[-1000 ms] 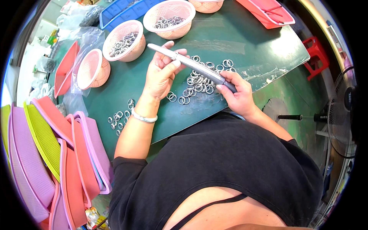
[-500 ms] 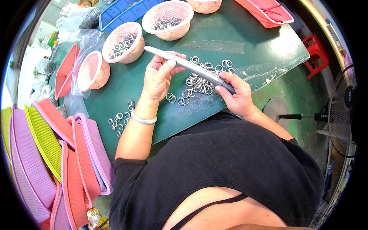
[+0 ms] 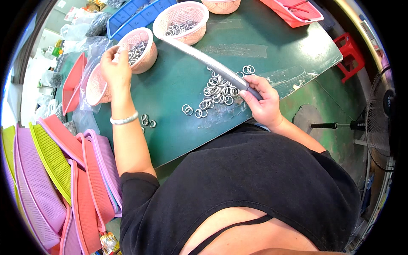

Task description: The person repeatedly picks up small metal rings from a table and files them using a metal rod. They handle the rings one at a time, sliding them onto the rod and rubbing them against its surface before placing them back on the table.

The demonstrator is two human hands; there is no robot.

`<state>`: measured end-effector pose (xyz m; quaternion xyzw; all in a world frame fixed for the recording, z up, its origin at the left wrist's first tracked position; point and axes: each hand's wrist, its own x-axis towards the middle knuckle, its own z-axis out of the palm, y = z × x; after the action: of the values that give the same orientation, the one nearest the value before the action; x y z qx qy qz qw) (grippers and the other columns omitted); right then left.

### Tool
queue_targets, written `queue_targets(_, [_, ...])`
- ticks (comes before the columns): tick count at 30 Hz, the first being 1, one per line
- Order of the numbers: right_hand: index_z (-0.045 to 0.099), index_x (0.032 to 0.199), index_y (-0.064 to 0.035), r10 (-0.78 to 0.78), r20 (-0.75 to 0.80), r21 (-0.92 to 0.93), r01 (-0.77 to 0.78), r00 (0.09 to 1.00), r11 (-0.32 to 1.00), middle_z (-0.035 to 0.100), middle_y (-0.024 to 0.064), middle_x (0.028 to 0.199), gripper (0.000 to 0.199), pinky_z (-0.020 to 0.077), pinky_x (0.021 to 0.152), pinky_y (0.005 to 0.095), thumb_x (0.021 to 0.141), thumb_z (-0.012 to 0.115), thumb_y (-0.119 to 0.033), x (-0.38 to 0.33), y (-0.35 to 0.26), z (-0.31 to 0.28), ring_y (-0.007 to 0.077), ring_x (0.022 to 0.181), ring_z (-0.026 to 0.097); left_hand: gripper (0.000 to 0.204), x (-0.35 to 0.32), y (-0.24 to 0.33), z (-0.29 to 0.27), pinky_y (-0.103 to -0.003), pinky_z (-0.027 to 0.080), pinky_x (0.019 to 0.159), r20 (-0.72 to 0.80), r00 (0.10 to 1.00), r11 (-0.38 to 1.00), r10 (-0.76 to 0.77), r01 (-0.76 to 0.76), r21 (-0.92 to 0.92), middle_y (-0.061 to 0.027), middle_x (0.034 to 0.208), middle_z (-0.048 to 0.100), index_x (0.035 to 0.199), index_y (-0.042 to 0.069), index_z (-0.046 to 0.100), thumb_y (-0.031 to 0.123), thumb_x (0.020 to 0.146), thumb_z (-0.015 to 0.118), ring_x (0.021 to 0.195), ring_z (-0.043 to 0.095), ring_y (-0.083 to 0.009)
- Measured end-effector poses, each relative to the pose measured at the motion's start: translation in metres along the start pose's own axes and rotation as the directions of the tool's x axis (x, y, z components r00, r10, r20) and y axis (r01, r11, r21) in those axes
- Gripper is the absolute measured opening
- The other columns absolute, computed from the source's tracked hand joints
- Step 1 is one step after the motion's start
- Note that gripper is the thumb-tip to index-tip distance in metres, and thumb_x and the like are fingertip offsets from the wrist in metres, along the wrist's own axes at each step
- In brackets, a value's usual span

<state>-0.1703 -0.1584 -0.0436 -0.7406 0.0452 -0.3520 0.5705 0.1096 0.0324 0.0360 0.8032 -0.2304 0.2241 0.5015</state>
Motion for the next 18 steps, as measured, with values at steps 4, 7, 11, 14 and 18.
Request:
queue_targets(4, [0.047,0.103,0.0043,0.087,-0.068,0.216,-0.070,0.994,0.974,0.057,0.0058,0.085,0.027,0.0415,0.068,0.0192,0.078,0.056,0.003,0.003,-0.002,0.003,0.0072,0.075,0.052,0.026,-0.026,0.017,0.019,-0.023,0.043,0.064,0.072,0.917,0.890,0.393,-0.399,0.220,-0.0048,0.081,0.058,0.099,0.003,0.057,0.013,0.076,0.060,0.073,0.053,-0.0107])
queue_targets(7, [0.047,0.103,0.0041,0.136,-0.066,0.210,-0.119,0.989,0.970,0.057,0.0058,0.086,0.026,0.0409,0.067,0.0187,0.078,0.055,0.003,0.004,0.002,0.001,0.0070,0.076,0.052,0.025,-0.067,0.040,0.054,-0.031,0.046,0.064,0.593,0.789,0.987,0.162,-0.139,-0.084,-0.0101,0.079,0.058,0.095,0.006,0.059,0.010,0.071,0.062,0.071,0.057,-0.0206])
queue_targets(11, [0.046,0.103,0.0038,0.142,-0.066,0.271,-0.120,0.988,0.955,0.057,0.0049,0.085,0.026,0.0402,0.066,0.0184,0.079,0.055,0.002,0.003,-0.001,0.001,0.0062,0.075,0.052,0.028,-0.092,0.047,0.084,-0.033,0.043,0.074,0.753,0.603,0.956,0.261,-0.270,-0.115,-0.0106,0.091,0.054,0.094,0.009,0.061,0.010,0.067,0.065,0.081,0.053,-0.0258])
queue_targets(14, [0.046,0.103,0.0033,0.136,-0.063,0.252,-0.116,0.989,0.961,0.057,0.0044,0.084,0.025,0.0397,0.065,0.0180,0.079,0.054,0.002,0.004,-0.002,0.000,0.0057,0.074,0.051,0.022,-0.089,0.041,0.091,-0.032,0.042,0.074,0.733,0.587,0.926,0.344,-0.343,-0.160,-0.0094,0.086,0.055,0.088,0.007,0.062,0.007,0.066,0.065,0.082,0.052,-0.0255])
queue_targets(18, [0.047,0.102,0.0027,0.139,-0.049,0.232,-0.124,0.989,0.965,0.056,0.0035,0.082,0.024,0.0390,0.064,0.0175,0.079,0.055,0.001,0.003,0.001,-0.001,0.0049,0.072,0.050,0.013,-0.088,0.038,0.084,-0.032,0.042,0.071,0.628,0.696,0.938,0.348,-0.248,-0.244,-0.0092,0.079,0.055,0.079,0.004,0.060,0.004,0.066,0.063,0.078,0.053,-0.0253])
